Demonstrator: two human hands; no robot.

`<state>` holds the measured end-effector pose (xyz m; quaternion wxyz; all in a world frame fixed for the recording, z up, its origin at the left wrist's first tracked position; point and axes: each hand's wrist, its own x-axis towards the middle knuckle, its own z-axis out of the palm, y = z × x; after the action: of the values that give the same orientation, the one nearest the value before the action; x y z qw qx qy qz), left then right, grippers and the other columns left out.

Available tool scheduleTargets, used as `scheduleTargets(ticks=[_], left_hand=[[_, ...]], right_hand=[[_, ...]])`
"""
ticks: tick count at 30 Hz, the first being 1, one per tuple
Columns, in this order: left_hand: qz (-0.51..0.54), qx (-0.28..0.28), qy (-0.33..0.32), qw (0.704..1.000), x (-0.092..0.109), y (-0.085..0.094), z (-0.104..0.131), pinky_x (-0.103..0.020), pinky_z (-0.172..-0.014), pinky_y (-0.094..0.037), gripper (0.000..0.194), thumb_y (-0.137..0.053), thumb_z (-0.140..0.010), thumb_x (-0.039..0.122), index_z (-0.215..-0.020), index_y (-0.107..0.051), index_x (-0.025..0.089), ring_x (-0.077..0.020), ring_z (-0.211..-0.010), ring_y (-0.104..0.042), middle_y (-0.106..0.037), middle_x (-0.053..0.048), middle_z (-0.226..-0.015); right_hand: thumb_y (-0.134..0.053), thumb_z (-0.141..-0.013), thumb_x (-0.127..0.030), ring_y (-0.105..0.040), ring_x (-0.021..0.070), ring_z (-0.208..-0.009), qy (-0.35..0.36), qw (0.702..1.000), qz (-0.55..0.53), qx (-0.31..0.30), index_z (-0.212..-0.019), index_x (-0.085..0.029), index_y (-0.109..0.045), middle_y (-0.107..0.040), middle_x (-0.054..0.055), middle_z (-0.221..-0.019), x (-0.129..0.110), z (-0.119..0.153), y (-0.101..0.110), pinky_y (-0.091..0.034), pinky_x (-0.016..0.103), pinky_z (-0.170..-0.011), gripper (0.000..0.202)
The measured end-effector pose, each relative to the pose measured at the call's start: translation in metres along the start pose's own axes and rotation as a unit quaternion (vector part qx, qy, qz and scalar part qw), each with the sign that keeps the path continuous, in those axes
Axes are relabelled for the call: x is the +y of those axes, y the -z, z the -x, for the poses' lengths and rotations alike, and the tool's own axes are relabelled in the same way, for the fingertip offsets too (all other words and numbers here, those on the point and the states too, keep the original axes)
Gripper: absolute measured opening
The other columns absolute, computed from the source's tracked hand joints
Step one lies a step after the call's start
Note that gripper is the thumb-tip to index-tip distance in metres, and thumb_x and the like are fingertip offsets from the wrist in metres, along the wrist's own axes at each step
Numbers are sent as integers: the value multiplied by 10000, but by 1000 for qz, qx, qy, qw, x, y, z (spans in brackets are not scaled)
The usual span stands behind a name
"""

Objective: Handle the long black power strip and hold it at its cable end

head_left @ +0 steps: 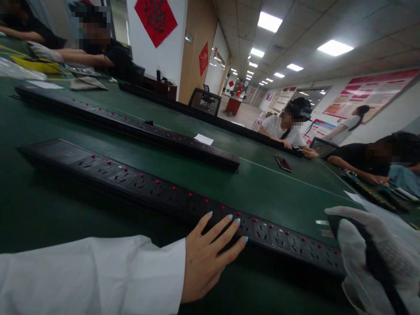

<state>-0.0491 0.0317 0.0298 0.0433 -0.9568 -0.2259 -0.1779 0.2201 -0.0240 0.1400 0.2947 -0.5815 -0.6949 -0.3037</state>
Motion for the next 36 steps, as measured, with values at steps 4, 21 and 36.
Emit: scheduleTargets(ticks=[4, 21, 36], left_hand=[[6, -3, -4, 1000, -1, 1, 0, -563, -1038, -165, 725, -579, -821, 300, -1452, -231, 216, -312, -1364, -205, -246, -113, -1503], [28, -1, -7, 1000, -3, 2, 1, -563, -1033, -211, 701, -566, -855, 312, -1454, -216, 215, -302, -1372, -201, -243, -113, -1506], [1, 16, 5, 1000, 0, -2, 1, -534, -1055, -111, 711, -601, -813, 319, -1434, -267, 232, -296, -1357, -222, -274, -96, -1494]], right_hand=[[-492, -883, -421, -557, 118, -499, 39, 995, -31, -86, -913, -236, -582, -601, -19, -622, -16, -10, -8, -404, 242, -512, 207], [-437, -918, -387, -518, 71, -471, 99, 970, -55, -216, -729, -194, -565, -565, -27, -555, -37, 8, -65, -335, 177, -470, 298], [-471, -900, -407, -530, 87, -497, 95, 978, -33, -182, -742, -201, -609, -579, -23, -574, -36, 17, -69, -336, 213, -511, 295]])
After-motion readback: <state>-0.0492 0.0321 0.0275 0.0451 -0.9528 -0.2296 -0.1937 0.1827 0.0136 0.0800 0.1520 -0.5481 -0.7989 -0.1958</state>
